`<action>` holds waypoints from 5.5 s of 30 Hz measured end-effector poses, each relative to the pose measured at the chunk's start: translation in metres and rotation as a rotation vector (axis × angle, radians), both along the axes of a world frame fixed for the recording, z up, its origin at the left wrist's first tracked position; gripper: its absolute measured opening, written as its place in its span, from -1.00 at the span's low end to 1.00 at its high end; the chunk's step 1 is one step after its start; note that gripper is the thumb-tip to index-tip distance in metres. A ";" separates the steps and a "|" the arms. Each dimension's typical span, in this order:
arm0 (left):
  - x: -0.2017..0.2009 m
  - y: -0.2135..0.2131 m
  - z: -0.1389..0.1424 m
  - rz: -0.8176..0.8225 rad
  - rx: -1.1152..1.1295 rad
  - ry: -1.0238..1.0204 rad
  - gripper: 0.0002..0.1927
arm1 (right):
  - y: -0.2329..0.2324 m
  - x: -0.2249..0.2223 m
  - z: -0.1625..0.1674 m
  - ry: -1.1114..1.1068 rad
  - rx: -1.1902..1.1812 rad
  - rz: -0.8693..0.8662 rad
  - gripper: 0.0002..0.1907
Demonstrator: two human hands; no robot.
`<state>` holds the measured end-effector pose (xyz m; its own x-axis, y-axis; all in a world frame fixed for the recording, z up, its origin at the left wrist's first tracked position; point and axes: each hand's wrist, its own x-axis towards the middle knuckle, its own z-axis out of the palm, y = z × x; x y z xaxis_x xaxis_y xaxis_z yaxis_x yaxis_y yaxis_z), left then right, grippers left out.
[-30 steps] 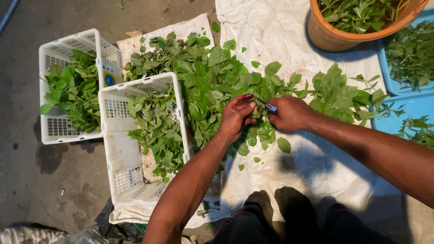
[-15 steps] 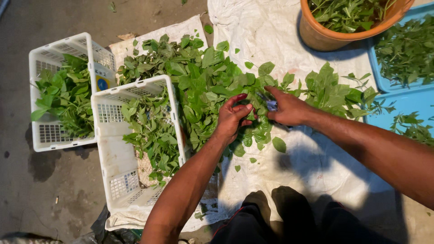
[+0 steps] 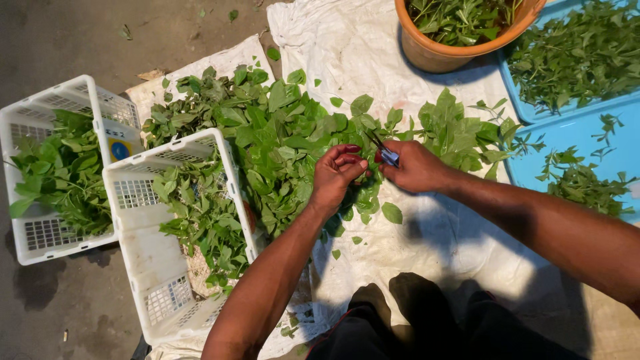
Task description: The person uses shears to trim leaves from stems. The person holds stems in the left hand and cuts with the right hand, placing trimmed leaves into white baskets and stems into blue trays. The person continues trimming throughout the clip.
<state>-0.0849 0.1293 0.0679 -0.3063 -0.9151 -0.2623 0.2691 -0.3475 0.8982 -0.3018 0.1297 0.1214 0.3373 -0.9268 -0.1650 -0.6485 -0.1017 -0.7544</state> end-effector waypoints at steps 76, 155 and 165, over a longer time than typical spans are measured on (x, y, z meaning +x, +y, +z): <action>-0.081 -0.060 -0.060 -0.041 -0.522 -1.058 -0.89 | 0.017 -0.123 -0.076 0.017 0.043 -0.233 -0.75; 0.065 0.003 -0.015 0.148 -0.070 -0.269 -0.79 | -0.016 0.031 0.037 0.355 0.029 0.186 -0.57; 0.069 0.007 -0.003 0.103 -0.247 -0.329 -0.82 | -0.016 0.048 0.034 0.293 0.025 0.264 -0.60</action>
<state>-0.0160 0.1365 0.0653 -0.1467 -0.9841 -0.1002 -0.0241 -0.0977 0.9949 -0.2541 0.1141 0.1558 0.4986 -0.8089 -0.3114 -0.7908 -0.2774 -0.5456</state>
